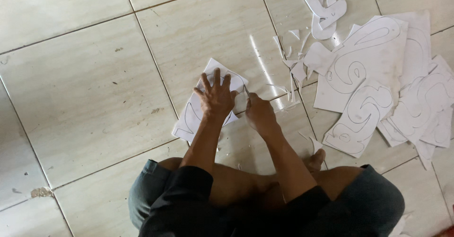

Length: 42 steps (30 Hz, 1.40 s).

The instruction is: The person sits on a tiled floor and uses a craft knife to cut out letter-shaped designs from white foam sheets. They carefully follow the drawn outlines, rotating the sheets as needed, and place the finished cutouts aside.

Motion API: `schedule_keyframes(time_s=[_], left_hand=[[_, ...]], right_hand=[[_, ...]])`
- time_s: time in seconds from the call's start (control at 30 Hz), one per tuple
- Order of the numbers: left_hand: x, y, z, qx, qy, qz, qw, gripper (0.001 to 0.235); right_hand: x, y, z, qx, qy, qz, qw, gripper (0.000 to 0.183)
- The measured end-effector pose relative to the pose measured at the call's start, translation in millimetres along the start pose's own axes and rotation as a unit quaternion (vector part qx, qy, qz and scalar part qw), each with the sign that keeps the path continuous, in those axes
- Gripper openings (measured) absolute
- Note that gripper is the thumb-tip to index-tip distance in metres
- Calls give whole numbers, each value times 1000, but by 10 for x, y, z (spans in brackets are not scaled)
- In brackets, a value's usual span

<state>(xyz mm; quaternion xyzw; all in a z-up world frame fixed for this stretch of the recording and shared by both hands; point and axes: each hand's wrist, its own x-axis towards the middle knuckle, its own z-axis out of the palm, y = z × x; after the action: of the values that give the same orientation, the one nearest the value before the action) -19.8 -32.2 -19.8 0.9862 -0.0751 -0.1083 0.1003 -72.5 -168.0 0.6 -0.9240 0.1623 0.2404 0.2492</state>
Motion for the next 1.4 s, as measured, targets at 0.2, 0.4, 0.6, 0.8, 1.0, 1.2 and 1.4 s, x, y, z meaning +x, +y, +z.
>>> schedule_keyframes(time_s=[0.2,0.4,0.6,0.8,1.0,1.2,1.4], left_hand=[[67,-18,11,-23,-41,-7,999,56],[52,-53,-83,-43,-48,1,998,60],[63,-74,-125,-72,-31,9,997,59],[85,-102,29,-80,-10,19,997,61],[73,-88,1,-55,0,21,998,57],[72,-103,32,-53,10,31,998,58],[88,-114,13,-77,-9,35,996,58]], right_hand=[[-276,51,57,-34,-13,14,999,39],[22,238,42,-100,109,-68,987,33],[180,37,-205,-151,54,-109,981,32],[265,35,-297,-144,45,-131,980,33],[341,99,-296,-146,42,-130,980,35],[261,31,-398,-155,18,-122,980,37],[331,107,-371,-160,24,-137,977,37]])
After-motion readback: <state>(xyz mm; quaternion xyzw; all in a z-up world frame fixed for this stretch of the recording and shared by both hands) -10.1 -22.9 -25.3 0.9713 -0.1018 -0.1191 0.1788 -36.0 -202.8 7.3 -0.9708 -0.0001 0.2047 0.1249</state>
